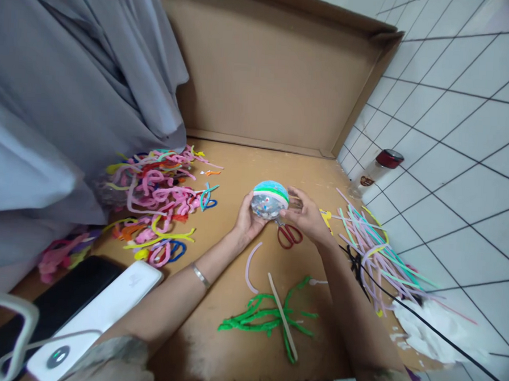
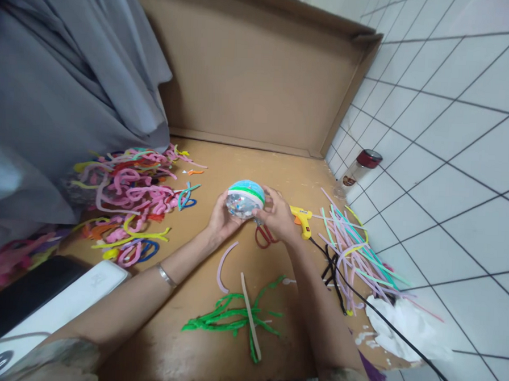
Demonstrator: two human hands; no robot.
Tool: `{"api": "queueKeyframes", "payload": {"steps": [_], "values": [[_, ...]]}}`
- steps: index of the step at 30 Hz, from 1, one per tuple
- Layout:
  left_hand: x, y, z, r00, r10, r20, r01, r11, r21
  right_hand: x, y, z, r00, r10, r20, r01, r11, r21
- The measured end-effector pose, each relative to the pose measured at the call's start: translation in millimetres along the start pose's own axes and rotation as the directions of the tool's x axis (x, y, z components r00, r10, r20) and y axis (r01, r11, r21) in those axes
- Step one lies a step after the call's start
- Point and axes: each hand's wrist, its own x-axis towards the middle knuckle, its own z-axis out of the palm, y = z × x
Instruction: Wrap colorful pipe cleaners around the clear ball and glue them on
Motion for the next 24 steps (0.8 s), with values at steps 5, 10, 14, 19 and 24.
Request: {"api": "queueKeyframes", "payload": {"steps": [5,10,14,19,24], "values": [[3.6,12.3,-3.4,0.997,-0.050,-0.050,0.040,0.983,-0.181,-6.8,-11.1,1.1,0.976,0.157,0.149,-0.067,0.874,-0.482],[1.7,17.8,0.5,0.988,-0.122,-0.091,0.089,0.946,-0.311,-13.8,-10.3,26.8,0.912,0.295,0.283,0.044,0.617,-0.786],[-0.5,19.1,3.7,0.985,-0.145,-0.093,0.103,0.928,-0.358,-13.2,-3.5,37.0,0.917,0.295,0.269,0.053,0.577,-0.815],[1.5,18.2,0.8,0.987,-0.141,-0.076,0.104,0.925,-0.366,-10.5,-5.9,22.7,0.866,0.269,0.421,0.167,0.639,-0.751],[3.6,13.5,-2.8,0.994,-0.099,-0.049,0.079,0.947,-0.311,-9.4,-15.8,4.4,0.891,0.181,0.417,0.110,0.804,-0.584]]}}
